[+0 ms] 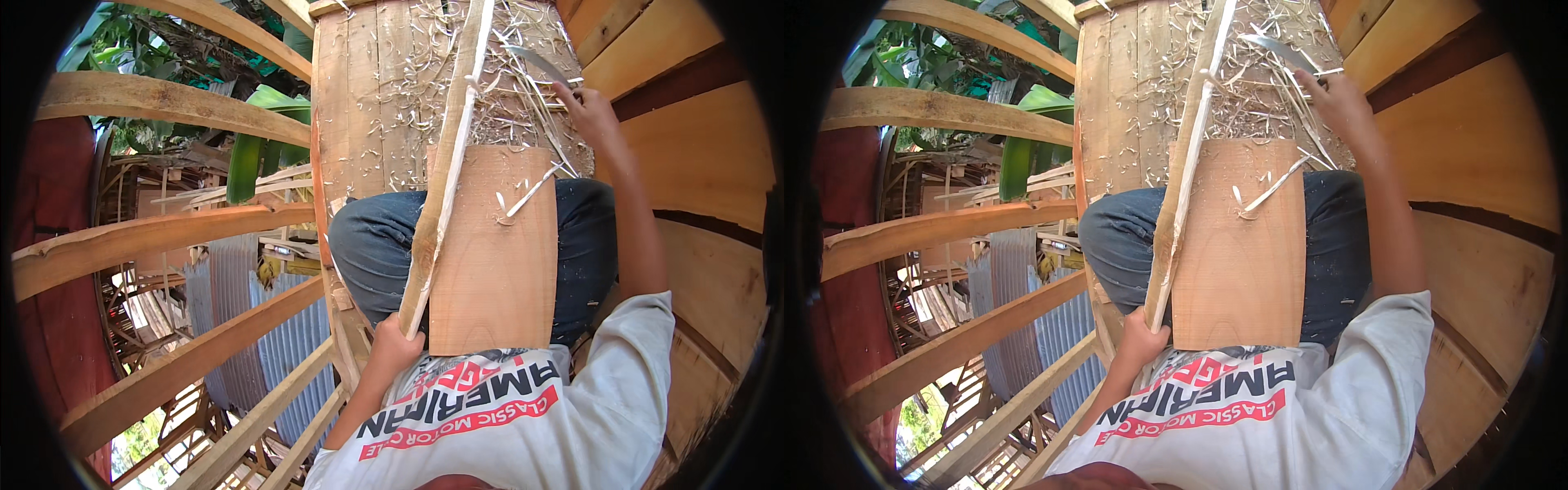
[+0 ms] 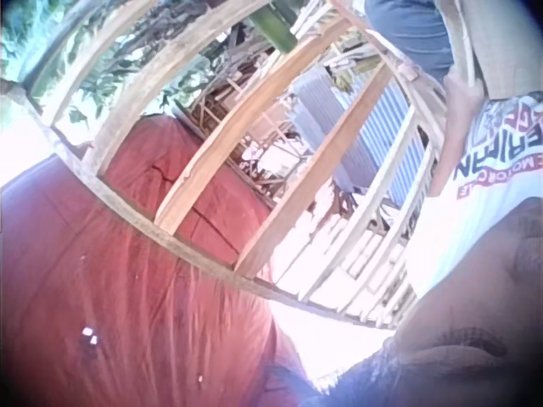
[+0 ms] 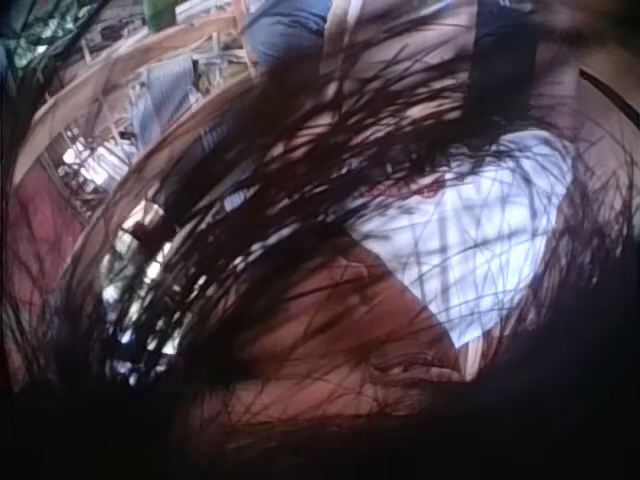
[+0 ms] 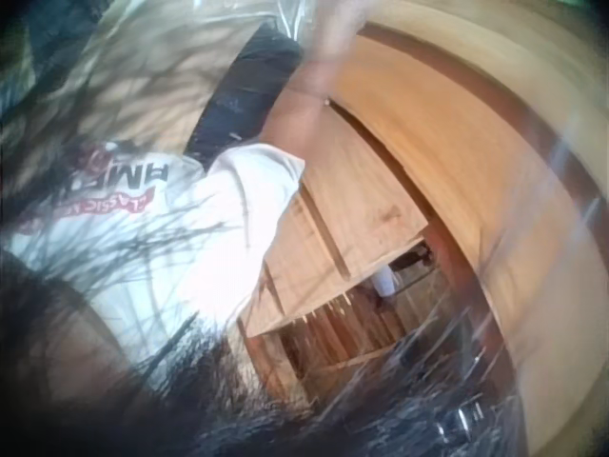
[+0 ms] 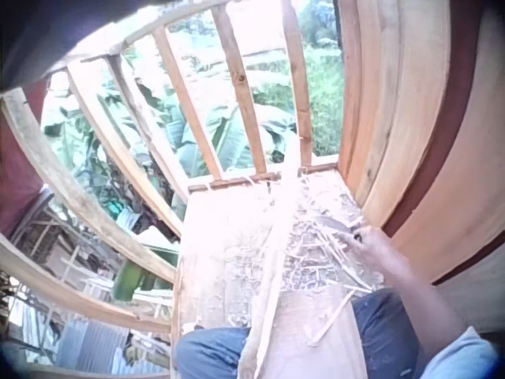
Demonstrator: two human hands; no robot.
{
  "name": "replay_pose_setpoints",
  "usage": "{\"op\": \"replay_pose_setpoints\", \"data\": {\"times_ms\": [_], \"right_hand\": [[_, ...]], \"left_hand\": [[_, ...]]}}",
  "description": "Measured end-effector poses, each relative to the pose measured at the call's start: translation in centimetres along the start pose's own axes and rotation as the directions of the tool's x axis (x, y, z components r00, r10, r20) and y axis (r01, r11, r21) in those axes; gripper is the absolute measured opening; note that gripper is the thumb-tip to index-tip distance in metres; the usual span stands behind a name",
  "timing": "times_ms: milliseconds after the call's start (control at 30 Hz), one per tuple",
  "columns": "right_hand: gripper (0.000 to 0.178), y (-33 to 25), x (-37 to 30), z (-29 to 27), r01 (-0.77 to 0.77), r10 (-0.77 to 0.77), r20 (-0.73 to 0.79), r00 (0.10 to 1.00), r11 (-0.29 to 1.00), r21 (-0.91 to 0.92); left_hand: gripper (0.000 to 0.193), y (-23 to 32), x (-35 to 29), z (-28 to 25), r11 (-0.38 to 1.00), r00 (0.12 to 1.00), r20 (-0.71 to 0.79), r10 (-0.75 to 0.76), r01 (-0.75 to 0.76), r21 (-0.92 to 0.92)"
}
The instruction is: The person sits cross-legged and uses a curved knife to shave thin strips from a long wooden stick held between their legs. They repeatedly draw the knife along the stick to remove bark and smooth the surface, producing wood shavings that accumulate on the platform.
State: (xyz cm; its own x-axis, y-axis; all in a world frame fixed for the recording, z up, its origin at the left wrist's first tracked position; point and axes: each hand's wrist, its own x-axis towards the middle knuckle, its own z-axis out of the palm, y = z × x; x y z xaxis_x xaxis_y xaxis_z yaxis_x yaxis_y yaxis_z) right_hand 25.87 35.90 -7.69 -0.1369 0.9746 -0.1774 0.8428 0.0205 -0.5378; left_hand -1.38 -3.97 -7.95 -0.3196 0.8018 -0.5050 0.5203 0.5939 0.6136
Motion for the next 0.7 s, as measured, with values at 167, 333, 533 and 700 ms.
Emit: {"op": "replay_pose_setpoints", "data": {"times_ms": [167,333,533,700], "right_hand": [[0.032,-2.2,-4.6,1.2,-0.098,-0.14,0.355,0.924,0.813,0.574],[0.025,-1.3,-4.7,4.5,-0.06,-0.147,0.197,0.969,0.635,0.77],[0.022,0.8,-3.7,5.7,-0.002,0.002,0.0,1.0,0.545,0.838],[0.023,1.3,-4.0,6.1,0.016,0.016,-0.028,0.999,0.515,0.857]], "left_hand": [[0.02,-1.1,0.0,-1.1,0.995,0.991,0.13,-0.015,0.027,-0.096],[0.015,-1.9,2.0,-4.7,0.904,0.821,0.561,-0.102,0.313,-0.293],[0.025,-4.3,2.6,-6.8,0.476,0.564,0.826,0.011,0.723,-0.5],[0.019,-2.6,2.1,-7.6,0.474,0.583,0.807,-0.094,0.739,-0.478]]}}
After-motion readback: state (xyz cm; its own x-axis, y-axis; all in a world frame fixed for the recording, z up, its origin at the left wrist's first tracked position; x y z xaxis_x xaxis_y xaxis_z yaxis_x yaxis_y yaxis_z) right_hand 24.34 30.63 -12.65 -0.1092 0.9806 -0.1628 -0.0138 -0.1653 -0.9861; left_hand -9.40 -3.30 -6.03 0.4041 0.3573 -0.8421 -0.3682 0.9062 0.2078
